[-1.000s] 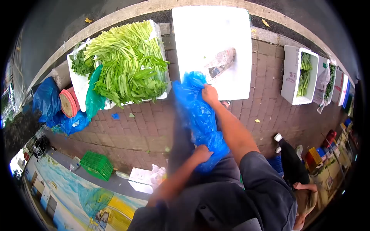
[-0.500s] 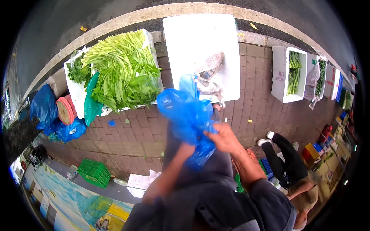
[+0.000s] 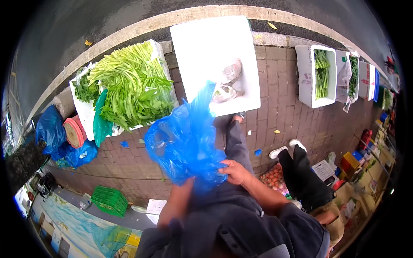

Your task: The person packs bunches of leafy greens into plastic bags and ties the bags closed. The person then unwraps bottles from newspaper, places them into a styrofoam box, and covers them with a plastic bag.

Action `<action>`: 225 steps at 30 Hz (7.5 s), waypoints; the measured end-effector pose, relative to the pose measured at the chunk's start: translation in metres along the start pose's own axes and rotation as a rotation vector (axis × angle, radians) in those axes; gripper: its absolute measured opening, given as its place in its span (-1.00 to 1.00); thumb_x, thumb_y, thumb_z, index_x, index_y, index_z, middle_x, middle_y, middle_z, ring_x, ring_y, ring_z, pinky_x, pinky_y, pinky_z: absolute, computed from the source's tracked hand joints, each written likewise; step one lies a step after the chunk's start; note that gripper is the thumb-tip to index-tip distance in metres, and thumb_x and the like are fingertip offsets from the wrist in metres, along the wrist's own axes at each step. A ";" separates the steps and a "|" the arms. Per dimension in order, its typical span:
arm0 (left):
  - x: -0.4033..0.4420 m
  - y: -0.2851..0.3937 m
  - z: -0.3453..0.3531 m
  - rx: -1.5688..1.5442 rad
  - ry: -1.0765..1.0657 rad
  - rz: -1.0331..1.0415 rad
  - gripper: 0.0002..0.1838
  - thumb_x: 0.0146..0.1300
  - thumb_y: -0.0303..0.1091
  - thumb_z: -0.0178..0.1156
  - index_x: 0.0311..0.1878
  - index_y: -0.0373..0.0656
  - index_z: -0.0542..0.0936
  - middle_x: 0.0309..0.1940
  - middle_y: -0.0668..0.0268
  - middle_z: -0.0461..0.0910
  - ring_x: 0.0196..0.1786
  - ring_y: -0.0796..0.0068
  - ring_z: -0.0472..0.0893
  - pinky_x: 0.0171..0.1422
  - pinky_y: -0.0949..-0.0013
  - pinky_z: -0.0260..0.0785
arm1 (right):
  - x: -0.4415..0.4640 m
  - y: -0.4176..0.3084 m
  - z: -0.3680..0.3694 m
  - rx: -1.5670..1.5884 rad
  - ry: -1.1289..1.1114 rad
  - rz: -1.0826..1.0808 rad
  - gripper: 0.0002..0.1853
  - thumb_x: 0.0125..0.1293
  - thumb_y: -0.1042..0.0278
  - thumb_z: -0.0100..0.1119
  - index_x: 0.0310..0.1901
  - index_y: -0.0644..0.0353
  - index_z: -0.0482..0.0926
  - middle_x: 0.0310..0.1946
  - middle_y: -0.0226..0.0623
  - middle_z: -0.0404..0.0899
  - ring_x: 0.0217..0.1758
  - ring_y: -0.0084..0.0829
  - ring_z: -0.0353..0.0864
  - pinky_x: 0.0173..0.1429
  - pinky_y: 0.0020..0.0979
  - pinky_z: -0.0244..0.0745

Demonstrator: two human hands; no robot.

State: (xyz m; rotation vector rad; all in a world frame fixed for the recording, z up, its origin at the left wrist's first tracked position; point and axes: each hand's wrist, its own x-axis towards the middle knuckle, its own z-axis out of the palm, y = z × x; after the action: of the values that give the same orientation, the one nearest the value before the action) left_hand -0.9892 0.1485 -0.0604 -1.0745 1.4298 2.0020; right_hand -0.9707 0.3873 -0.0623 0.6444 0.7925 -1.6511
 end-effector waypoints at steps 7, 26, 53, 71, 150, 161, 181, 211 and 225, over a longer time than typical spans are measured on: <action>-0.036 0.002 0.001 0.042 0.000 -0.063 -0.51 0.55 -0.16 0.03 0.42 -0.20 0.37 0.30 0.08 0.46 0.33 0.14 0.47 0.42 0.14 0.36 | 0.074 -0.060 -0.057 0.036 0.369 0.148 -0.31 0.54 -0.19 0.00 0.45 0.20 0.29 0.24 -0.12 0.50 0.17 -0.31 0.57 0.06 -0.23 0.60; -0.010 -0.062 -0.072 0.046 0.068 -0.059 -0.50 0.57 -0.12 0.01 0.42 -0.20 0.37 0.30 0.10 0.47 0.33 0.17 0.47 0.43 0.14 0.36 | 0.071 -0.014 0.045 -0.697 -0.126 -0.163 -0.62 0.37 0.53 0.11 0.22 0.29 0.55 0.09 -0.03 0.65 0.04 -0.19 0.68 0.15 -0.27 0.55; -0.052 -0.273 -0.076 -0.328 0.210 -0.586 -0.48 0.58 -0.06 -0.01 0.42 -0.18 0.36 0.29 0.13 0.47 0.33 0.21 0.47 0.44 0.15 0.36 | 0.397 -0.133 -0.245 -2.024 0.336 -0.259 0.06 0.03 -0.17 0.50 0.49 0.13 0.22 0.31 -0.06 0.41 0.38 -0.02 0.38 0.48 -0.02 0.23; 0.007 -0.242 -0.073 0.015 0.303 -0.100 -0.50 0.61 -0.03 -0.08 0.36 -0.21 0.43 0.28 0.16 0.48 0.32 0.26 0.46 0.42 0.18 0.35 | 0.270 -0.247 -0.189 -0.746 0.423 -0.270 -0.24 0.16 0.16 0.46 0.29 0.48 0.40 0.09 -0.04 0.63 0.08 -0.28 0.66 0.20 -0.29 0.57; 0.025 0.044 0.014 2.389 0.436 0.860 -0.74 0.35 -0.32 0.14 0.03 -0.18 0.62 -0.15 0.20 0.63 -0.08 0.30 0.62 0.07 0.22 0.50 | 0.019 -0.154 0.114 -1.037 0.633 -0.779 -0.61 0.40 0.16 0.25 0.14 0.22 0.62 -0.28 -0.15 0.71 -0.21 -0.31 0.65 -0.06 -0.26 0.49; 0.021 0.042 0.028 2.561 0.875 0.783 -0.74 0.44 -0.38 0.19 0.15 -0.14 0.59 -0.15 0.40 0.64 -0.16 0.60 0.62 -0.04 0.42 0.58 | 0.021 -0.158 0.091 -1.184 0.802 -0.871 -0.86 0.35 0.47 0.24 -0.11 0.27 0.67 -0.51 -0.08 0.61 -0.51 -0.30 0.60 -0.36 -0.28 0.44; 0.050 0.020 0.062 -0.071 -0.170 0.179 -0.74 0.45 -0.35 0.19 0.15 -0.14 0.59 -0.11 0.36 0.65 -0.12 0.54 0.63 0.01 0.36 0.57 | -0.058 -0.230 0.043 -0.697 0.796 -0.858 -0.36 0.34 0.38 0.25 0.42 0.37 0.34 0.38 -0.07 0.40 0.38 -0.28 0.43 0.42 -0.32 0.31; 0.060 0.000 0.037 0.155 -0.181 0.099 -0.73 0.46 -0.31 0.18 0.15 -0.15 0.59 -0.06 0.31 0.66 -0.05 0.45 0.64 0.09 0.27 0.56 | 0.021 -0.234 0.052 -1.593 0.383 -0.618 -0.52 0.27 -0.01 0.14 0.09 0.14 0.66 -0.02 -0.03 0.60 0.07 -0.03 0.58 0.18 -0.10 0.47; 0.041 -0.017 0.023 0.049 -0.184 -0.006 -0.72 0.46 -0.29 0.18 0.15 -0.15 0.60 -0.04 0.28 0.66 -0.02 0.40 0.65 0.12 0.23 0.56 | 0.011 -0.238 0.001 -0.697 0.036 -0.278 -0.86 0.41 0.37 0.29 -0.10 0.20 0.58 -0.35 -0.50 0.63 -0.33 -0.69 0.54 -0.25 -0.54 0.46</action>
State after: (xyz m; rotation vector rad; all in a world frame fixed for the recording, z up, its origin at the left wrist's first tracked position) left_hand -1.0091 0.1727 -0.0995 -0.8491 1.3701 1.9945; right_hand -1.2059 0.4125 -0.0308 0.0701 1.4387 -1.4650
